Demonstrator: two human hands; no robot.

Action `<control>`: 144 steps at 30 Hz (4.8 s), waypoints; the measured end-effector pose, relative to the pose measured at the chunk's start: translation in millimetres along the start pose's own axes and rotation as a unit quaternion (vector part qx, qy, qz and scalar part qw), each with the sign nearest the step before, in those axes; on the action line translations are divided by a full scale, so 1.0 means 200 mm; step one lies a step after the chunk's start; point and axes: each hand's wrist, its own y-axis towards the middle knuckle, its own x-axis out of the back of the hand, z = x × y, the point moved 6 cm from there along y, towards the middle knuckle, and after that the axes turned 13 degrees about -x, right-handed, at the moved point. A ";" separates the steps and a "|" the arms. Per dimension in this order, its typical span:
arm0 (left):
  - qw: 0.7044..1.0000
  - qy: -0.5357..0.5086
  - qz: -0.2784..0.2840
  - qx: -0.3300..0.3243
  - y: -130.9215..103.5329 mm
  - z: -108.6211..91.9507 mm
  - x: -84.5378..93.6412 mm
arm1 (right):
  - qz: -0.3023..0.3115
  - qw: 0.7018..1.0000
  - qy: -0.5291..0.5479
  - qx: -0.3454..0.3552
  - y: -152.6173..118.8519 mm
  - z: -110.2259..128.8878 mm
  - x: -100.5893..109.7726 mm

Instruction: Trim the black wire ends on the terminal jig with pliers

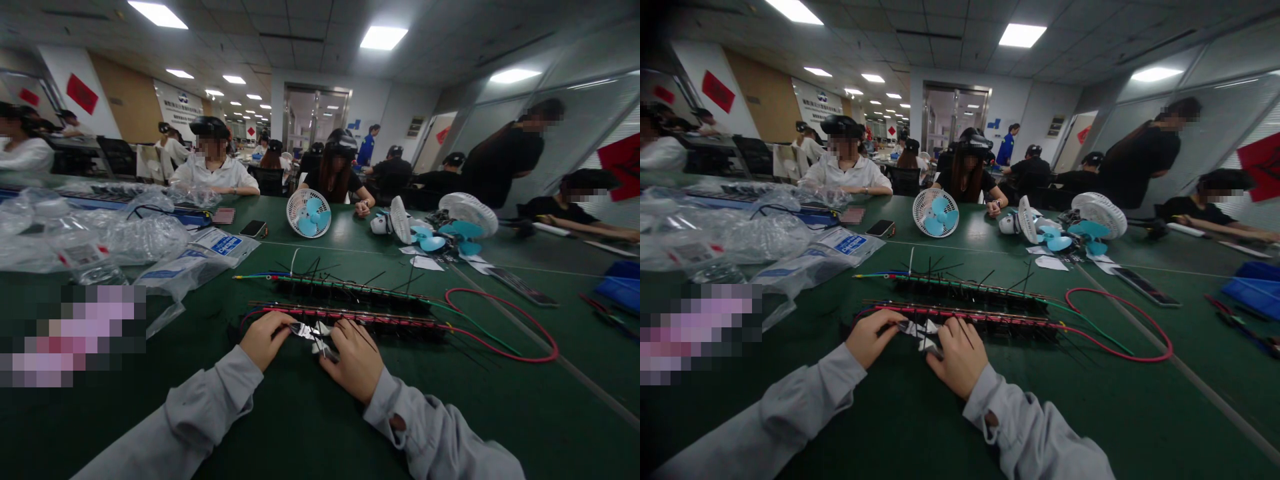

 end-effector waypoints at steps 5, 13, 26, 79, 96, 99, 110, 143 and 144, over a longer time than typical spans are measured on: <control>1.000 -0.003 0.004 0.002 -0.01 0.01 -0.01 | 0.002 1.000 0.002 -0.003 0.00 0.00 0.00; 1.000 -0.010 0.001 0.010 0.00 0.01 -0.01 | -0.020 0.999 0.027 -0.002 0.00 -0.01 0.01; 1.000 -0.009 0.015 0.006 -0.01 0.01 -0.02 | 0.006 1.000 0.027 -0.014 0.01 0.00 0.01; 1.000 0.002 0.020 -0.008 -0.01 0.01 -0.03 | 0.008 1.000 0.006 0.004 0.00 0.00 0.00; 1.000 -0.002 0.016 -0.011 -0.01 0.00 -0.02 | 0.003 1.000 0.000 0.014 0.01 0.00 0.01; 1.000 0.000 0.016 -0.006 -0.01 0.01 -0.02 | 0.005 1.000 0.000 0.013 0.01 0.00 0.01; 1.000 -0.002 0.014 -0.009 -0.01 0.00 -0.02 | -0.012 1.000 0.007 0.025 0.01 0.00 0.02; 1.000 0.001 0.022 -0.011 -0.01 0.00 -0.02 | -0.001 1.000 -0.008 -0.022 0.01 0.00 0.00; 1.000 0.001 0.024 -0.012 -0.01 0.00 -0.02 | 0.002 1.000 -0.009 -0.023 0.01 0.00 0.00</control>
